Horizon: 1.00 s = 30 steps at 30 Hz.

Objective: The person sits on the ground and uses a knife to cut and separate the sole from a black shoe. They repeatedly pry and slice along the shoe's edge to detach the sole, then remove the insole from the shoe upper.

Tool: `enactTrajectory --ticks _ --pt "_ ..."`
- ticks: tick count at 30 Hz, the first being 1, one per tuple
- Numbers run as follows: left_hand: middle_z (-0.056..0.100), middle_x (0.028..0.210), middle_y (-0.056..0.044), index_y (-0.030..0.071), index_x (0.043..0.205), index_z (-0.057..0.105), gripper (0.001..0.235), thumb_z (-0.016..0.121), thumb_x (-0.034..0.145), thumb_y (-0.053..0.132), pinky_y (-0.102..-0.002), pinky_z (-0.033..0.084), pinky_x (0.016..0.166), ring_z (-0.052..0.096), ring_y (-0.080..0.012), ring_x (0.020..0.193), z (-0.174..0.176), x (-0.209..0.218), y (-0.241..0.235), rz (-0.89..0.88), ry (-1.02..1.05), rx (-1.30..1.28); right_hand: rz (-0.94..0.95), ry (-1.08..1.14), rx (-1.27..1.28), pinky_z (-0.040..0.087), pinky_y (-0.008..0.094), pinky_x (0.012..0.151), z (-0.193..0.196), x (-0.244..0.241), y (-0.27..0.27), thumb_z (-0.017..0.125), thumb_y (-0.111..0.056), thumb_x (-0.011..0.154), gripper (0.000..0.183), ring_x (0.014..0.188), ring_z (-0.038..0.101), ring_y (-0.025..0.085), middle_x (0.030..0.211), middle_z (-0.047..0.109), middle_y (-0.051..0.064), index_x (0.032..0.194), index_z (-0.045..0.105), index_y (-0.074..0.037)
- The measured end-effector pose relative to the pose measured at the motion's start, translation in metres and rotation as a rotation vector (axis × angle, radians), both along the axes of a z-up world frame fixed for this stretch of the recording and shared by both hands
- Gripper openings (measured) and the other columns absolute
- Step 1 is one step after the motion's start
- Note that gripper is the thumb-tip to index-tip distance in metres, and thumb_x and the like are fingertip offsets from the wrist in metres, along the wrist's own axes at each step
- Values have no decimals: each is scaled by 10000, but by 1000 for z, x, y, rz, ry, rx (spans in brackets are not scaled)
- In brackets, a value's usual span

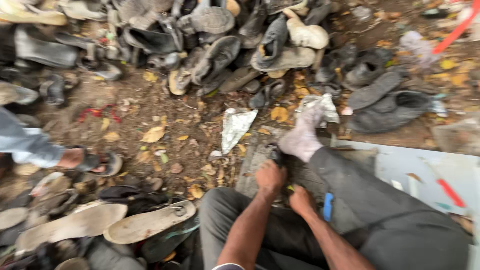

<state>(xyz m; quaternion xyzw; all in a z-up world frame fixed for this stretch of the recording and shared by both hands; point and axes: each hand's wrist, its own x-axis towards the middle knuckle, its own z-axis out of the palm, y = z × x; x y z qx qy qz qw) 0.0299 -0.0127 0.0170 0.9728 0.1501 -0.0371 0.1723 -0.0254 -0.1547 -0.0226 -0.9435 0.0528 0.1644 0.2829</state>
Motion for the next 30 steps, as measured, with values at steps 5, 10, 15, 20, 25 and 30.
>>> enactTrajectory --ticks 5,10,15,20,25,30 --pt "754 976 -203 33 1072 632 568 648 905 575 -459 564 808 743 -357 891 18 -3 20 49 123 -225 56 -111 108 520 537 838 -4 15 3 631 -259 922 234 1020 663 457 1015 721 236 1030 707 -66" --pt "747 929 -207 31 1043 647 551 650 902 563 -465 559 818 737 -369 880 29 -5 20 11 110 -230 118 -112 102 528 528 828 5 15 0 634 -241 912 233 990 679 454 1004 723 242 1021 701 -46" --pt "747 927 -208 29 1071 651 534 648 903 536 -460 554 829 735 -365 878 26 1 34 15 140 -247 91 -44 91 533 518 833 6 21 10 620 -207 905 236 984 688 448 1016 720 252 1070 697 -56" --pt "745 940 -197 37 1027 683 556 641 886 572 -487 562 793 733 -373 881 9 -5 11 15 45 -192 114 -143 151 529 529 841 1 6 -4 590 -210 923 233 994 671 470 1012 723 254 1041 712 -50" --pt "743 902 -236 32 990 701 579 607 916 599 -510 553 827 728 -413 867 -1 1 37 18 51 -164 78 -96 56 522 566 885 7 -48 13 542 -195 907 255 1016 662 482 1027 718 257 1050 732 -105" --pt "720 851 -280 6 954 688 574 563 953 567 -571 548 755 703 -466 813 -45 10 17 78 -101 -232 17 49 19 507 584 884 -5 -44 -1 551 -210 917 243 1037 639 492 1042 695 266 1036 723 -87"
